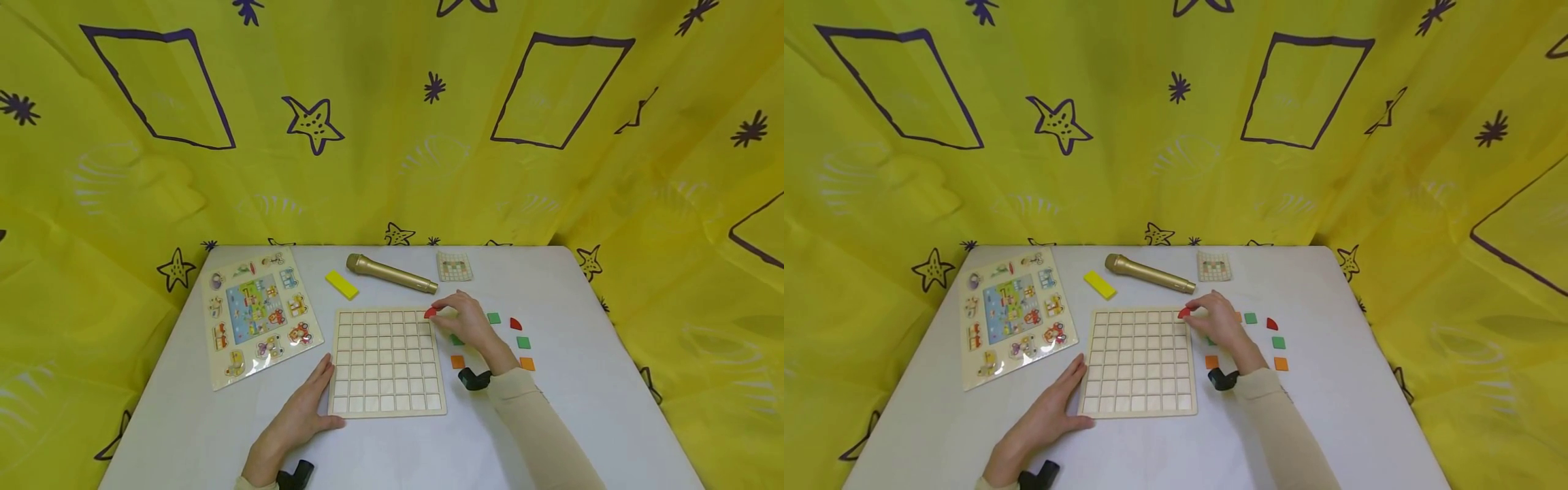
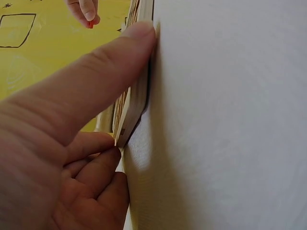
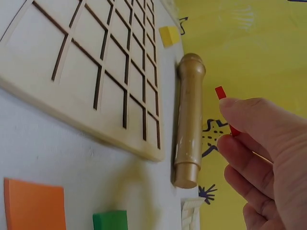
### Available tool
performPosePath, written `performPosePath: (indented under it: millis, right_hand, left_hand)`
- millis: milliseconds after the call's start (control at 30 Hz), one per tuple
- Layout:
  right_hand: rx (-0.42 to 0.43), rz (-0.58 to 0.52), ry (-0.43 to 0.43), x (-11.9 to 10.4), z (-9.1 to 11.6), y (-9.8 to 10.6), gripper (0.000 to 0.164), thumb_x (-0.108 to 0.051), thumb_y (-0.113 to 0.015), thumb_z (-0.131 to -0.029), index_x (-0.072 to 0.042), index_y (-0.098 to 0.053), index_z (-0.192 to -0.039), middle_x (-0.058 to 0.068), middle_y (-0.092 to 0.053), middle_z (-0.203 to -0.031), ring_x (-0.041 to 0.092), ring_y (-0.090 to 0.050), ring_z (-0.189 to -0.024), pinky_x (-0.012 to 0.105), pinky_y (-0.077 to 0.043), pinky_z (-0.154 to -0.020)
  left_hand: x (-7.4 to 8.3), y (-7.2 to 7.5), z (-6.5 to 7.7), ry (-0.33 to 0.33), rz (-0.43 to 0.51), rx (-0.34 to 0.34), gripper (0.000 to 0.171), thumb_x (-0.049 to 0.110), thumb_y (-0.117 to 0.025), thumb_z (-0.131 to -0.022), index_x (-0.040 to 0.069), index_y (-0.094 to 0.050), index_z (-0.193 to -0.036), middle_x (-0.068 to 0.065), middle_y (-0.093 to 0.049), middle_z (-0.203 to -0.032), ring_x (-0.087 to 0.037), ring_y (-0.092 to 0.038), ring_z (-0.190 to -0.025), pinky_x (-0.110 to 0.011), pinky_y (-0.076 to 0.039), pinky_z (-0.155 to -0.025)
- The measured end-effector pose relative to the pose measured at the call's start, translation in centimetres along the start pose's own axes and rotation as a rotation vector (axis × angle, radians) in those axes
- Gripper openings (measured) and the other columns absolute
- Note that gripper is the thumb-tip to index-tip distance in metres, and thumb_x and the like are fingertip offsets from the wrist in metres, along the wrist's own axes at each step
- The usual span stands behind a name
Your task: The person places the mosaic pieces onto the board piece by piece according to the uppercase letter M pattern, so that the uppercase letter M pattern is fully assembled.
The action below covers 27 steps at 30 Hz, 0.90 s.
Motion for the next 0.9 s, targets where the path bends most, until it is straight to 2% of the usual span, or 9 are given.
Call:
performPosePath:
  millis: [233,300,367,533,733,767,900]
  right_hand:
    - [0.010,-0.019,0.083,-1.4,-0.5,-0.8,0.024,-0.010,-0.080,-0.081,0.000,-0.074,-0.103,0.007,-0.072,-0.094,0.032,-0.063,-0.101,0.048,-0.026,-0.114]
    - [0.004,-0.027,0.069,-1.6,-0.7,-1.2,0.024,-0.011,-0.080,-0.082,-0.002,-0.074,-0.103,0.005,-0.072,-0.094,0.030,-0.063,-0.101,0.047,-0.026,-0.114]
    - [-0.007,-0.034,0.049,-1.9,-0.8,-1.7,0.023,-0.013,-0.080,-0.082,-0.004,-0.075,-0.103,0.003,-0.071,-0.095,0.028,-0.062,-0.101,0.047,-0.033,-0.110]
    - [-0.047,-0.044,0.010,-2.8,-1.1,-2.8,0.024,-0.020,-0.079,-0.084,-0.008,-0.075,-0.104,-0.001,-0.069,-0.098,0.023,-0.057,-0.101,0.045,-0.047,-0.094]
    - [-0.072,-0.052,0.040,-4.2,-1.6,-4.3,0.024,-0.020,-0.079,-0.084,-0.007,-0.074,-0.104,-0.001,-0.068,-0.098,0.022,-0.057,-0.098,0.041,-0.049,-0.089]
    - [-0.077,-0.054,0.043,-4.4,-1.7,-4.6,0.024,-0.019,-0.079,-0.084,-0.006,-0.074,-0.104,-0.001,-0.068,-0.098,0.022,-0.057,-0.099,0.040,-0.049,-0.089]
    - [-0.089,-0.052,0.065,-5.4,-2.1,-5.8,0.024,-0.017,-0.079,-0.084,-0.005,-0.074,-0.104,0.001,-0.070,-0.097,0.025,-0.058,-0.103,0.043,-0.041,-0.103]
  left_hand:
    - [-0.2,0.0,-0.1,0.011,0.001,0.001,0.105,0.023,-0.091,-0.066,-0.008,-0.033,-0.148,-0.013,-0.015,-0.161,-0.032,-0.022,-0.143,-0.046,-0.028,-0.112]
    - [-0.2,0.0,-0.1,0.010,-0.002,0.001,0.105,0.023,-0.091,-0.066,-0.008,-0.033,-0.148,-0.013,-0.015,-0.160,-0.032,-0.022,-0.143,-0.046,-0.028,-0.112]
    - [-0.2,0.0,-0.1,0.009,-0.004,0.002,0.105,0.024,-0.091,-0.066,-0.008,-0.033,-0.147,-0.013,-0.015,-0.160,-0.032,-0.022,-0.143,-0.046,-0.028,-0.112]
    - [-0.2,0.0,-0.1,0.001,-0.008,0.005,0.104,0.023,-0.091,-0.066,-0.009,-0.033,-0.147,-0.014,-0.016,-0.160,-0.032,-0.023,-0.142,-0.047,-0.028,-0.112]
    - [-0.1,0.1,-0.2,-0.005,-0.016,0.007,0.104,0.023,-0.091,-0.066,-0.010,-0.034,-0.146,-0.015,-0.017,-0.160,-0.033,-0.023,-0.142,-0.047,-0.028,-0.112]
    - [-0.1,0.1,-0.1,-0.001,-0.014,0.005,0.104,0.023,-0.091,-0.066,-0.010,-0.034,-0.146,-0.015,-0.017,-0.160,-0.033,-0.023,-0.142,-0.047,-0.028,-0.112]
    - [-0.1,0.0,-0.1,0.012,-0.009,-0.003,0.104,0.023,-0.091,-0.066,-0.009,-0.033,-0.147,-0.015,-0.017,-0.160,-0.033,-0.023,-0.142,-0.047,-0.029,-0.112]
Point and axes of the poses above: each hand's wrist, its own z-axis away from the middle knuckle, its own y-axis out of the back of the hand, x = y × z, the point moved 4 cm from there along -z, towards the middle knuckle
